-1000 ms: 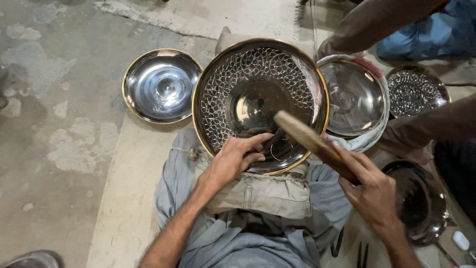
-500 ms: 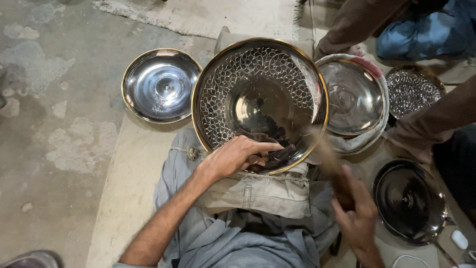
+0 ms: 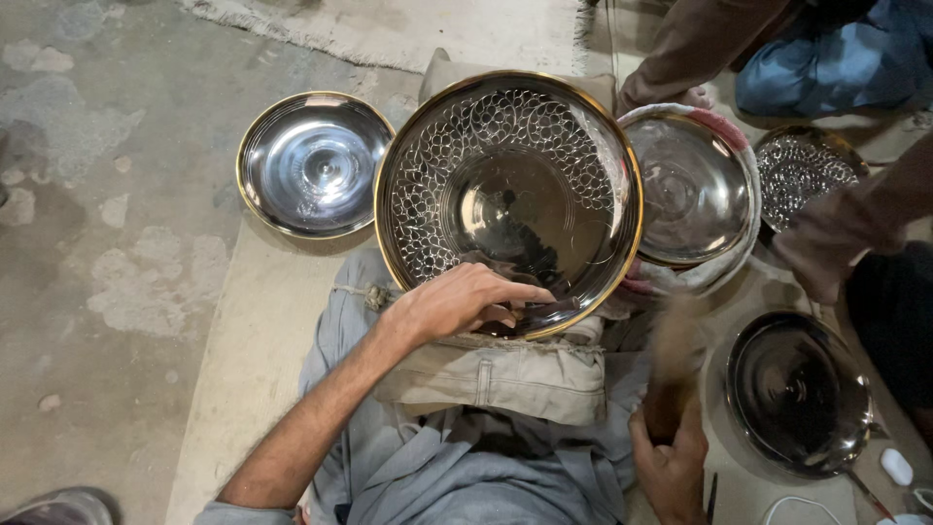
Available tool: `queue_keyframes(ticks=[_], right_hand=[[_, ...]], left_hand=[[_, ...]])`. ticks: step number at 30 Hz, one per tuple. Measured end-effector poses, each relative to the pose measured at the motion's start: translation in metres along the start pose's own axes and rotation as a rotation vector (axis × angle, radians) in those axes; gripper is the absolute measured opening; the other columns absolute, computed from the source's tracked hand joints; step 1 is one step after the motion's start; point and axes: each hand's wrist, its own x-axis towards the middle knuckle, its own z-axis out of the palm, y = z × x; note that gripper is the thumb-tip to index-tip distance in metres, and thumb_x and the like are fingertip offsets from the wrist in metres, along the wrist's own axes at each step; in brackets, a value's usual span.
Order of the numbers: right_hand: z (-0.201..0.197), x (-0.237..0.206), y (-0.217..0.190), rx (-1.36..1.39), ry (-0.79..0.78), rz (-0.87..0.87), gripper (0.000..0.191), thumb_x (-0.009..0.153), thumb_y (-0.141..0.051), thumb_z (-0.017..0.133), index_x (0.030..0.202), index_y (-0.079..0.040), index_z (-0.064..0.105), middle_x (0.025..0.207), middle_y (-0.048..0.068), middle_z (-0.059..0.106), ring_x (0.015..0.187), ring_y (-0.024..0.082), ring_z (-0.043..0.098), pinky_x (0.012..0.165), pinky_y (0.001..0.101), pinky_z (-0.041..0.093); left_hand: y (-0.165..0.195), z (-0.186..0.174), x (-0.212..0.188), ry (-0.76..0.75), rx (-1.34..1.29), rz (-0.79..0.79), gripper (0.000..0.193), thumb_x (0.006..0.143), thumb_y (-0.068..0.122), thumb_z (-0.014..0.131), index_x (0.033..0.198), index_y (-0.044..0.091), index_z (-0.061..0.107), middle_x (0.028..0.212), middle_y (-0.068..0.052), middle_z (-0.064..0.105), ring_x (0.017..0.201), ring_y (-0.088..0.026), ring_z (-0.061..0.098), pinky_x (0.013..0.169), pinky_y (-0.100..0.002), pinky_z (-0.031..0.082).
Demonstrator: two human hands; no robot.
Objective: The person sits on the floor and uses a wooden mallet to hammer a metal bowl held on their lap, creating a textured pattern on the interior surface. They repeatedly reposition a small metal tool inside the bowl and strike it to shape the metal.
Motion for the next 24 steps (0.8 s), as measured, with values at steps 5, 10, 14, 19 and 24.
queue_keyframes(ticks=[5,10,14,19,24], right_hand=[[0.003,-0.005,0.005,-0.088,0.028,-0.189,0.082,0.075,0.004,0.069,0.153,-0.007,0.046,0.127,0.022,0.068,0.109,0.023,0.068,0.088,0.0369,0.055],[0.008,-0.012,0.003,-0.068,-0.012,-0.068,0.082,0.075,0.003,0.073,0.152,-0.008,0.047,0.116,0.018,0.07,0.101,0.025,0.07,0.086,0.037,0.056],[0.013,-0.018,0.001,0.079,0.188,-0.176,0.079,0.082,0.001,0.073,0.154,-0.007,0.04,0.119,0.017,0.067,0.105,0.027,0.067,0.095,0.0342,0.051],[0.016,-0.026,0.006,0.063,0.097,-0.041,0.077,0.081,0.005,0.071,0.152,-0.008,0.045,0.118,0.018,0.069,0.108,0.028,0.069,0.091,0.0354,0.056],[0.019,-0.031,0.015,0.016,-0.037,0.028,0.086,0.073,0.007,0.072,0.153,-0.011,0.046,0.119,0.02,0.069,0.102,0.032,0.07,0.082,0.035,0.055]], left_hand=[[0.001,-0.001,0.001,-0.033,0.014,-0.011,0.051,0.089,0.011,0.069,0.139,0.018,0.061,0.103,-0.008,0.078,0.095,-0.028,0.076,0.078,-0.043,0.058],[0.004,-0.005,0.002,-0.09,0.039,-0.038,0.052,0.088,0.015,0.07,0.138,0.02,0.061,0.103,-0.008,0.079,0.096,-0.029,0.075,0.077,-0.045,0.055],[0.005,-0.005,0.001,-0.108,0.022,-0.065,0.051,0.089,0.015,0.068,0.139,0.021,0.061,0.107,-0.007,0.078,0.098,-0.029,0.074,0.078,-0.045,0.056],[0.002,-0.003,0.0,-0.075,0.084,0.033,0.051,0.087,0.013,0.07,0.137,0.02,0.062,0.119,-0.006,0.075,0.102,-0.032,0.072,0.08,-0.046,0.056],[-0.003,-0.002,-0.003,-0.063,0.081,0.07,0.053,0.085,0.01,0.071,0.136,0.019,0.063,0.121,-0.007,0.075,0.105,-0.032,0.071,0.083,-0.046,0.056]])
